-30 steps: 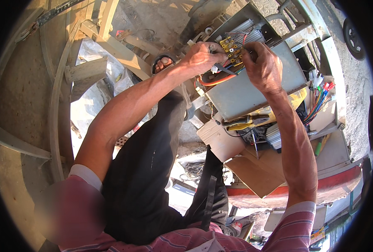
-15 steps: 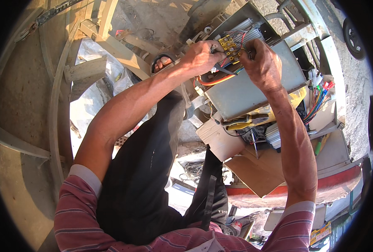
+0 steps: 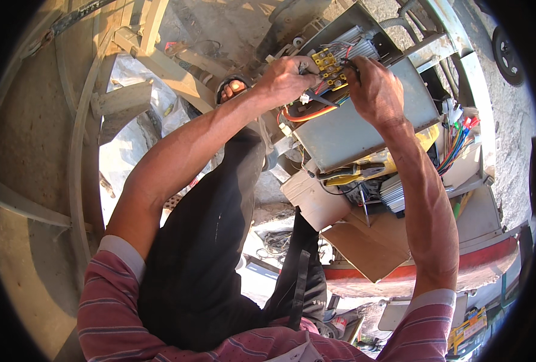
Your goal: The person works on an electronic device, handling a bundle of multicolored wires and a yellow terminal block. They connect and disconnect wires, adjust components, and manipulate a silver heat sink within a metal enclosure.
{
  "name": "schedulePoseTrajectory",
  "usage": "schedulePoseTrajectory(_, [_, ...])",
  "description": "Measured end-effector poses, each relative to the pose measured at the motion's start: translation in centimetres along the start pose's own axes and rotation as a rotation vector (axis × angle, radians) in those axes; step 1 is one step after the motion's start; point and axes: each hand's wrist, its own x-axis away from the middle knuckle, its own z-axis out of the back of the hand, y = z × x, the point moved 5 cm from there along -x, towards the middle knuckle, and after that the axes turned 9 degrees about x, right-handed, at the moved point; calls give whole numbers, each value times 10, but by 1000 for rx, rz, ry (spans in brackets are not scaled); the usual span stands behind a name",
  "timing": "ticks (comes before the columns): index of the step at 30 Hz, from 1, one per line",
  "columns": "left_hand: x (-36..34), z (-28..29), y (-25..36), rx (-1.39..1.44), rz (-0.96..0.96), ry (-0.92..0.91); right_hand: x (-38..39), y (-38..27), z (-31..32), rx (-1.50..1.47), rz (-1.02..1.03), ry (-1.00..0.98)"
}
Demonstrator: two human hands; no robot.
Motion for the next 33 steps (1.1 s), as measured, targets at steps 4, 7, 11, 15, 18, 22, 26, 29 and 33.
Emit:
schedulePoseTrajectory(4, [0,1,4,2,-61,3,-2,-2,-2,68,-8,-57])
schedulePoseTrajectory(7, [0,1,2,8,-13,-17,-2,-3,-4,122,-4,-105])
schedulePoseTrajectory(11, [2,2,2,1,38,-21,-4,-4,-4,154,23,-158])
schedulePoseTrajectory(15, [3,2,3,12,55,-11,-5,-6,-1,162,31,-216])
schedulePoseTrajectory(18, [3,1,3,7,33,8,-5,-6,4,126,22,-238])
schedulePoseTrajectory(22, [1,0,0,0,49,7,-4,-7,8,105,53,-190])
schedulePoseTrajectory(26, [2,0,0,-2,45,-4,-3,-5,5,94,69,-165])
schedulePoseTrajectory(29, [4,-1,1,-13,67,10,-3,-4,2,90,80,-147])
schedulePoseTrajectory(33, [4,-3,0,-36,60,18,-1,-4,3,83,91,-122])
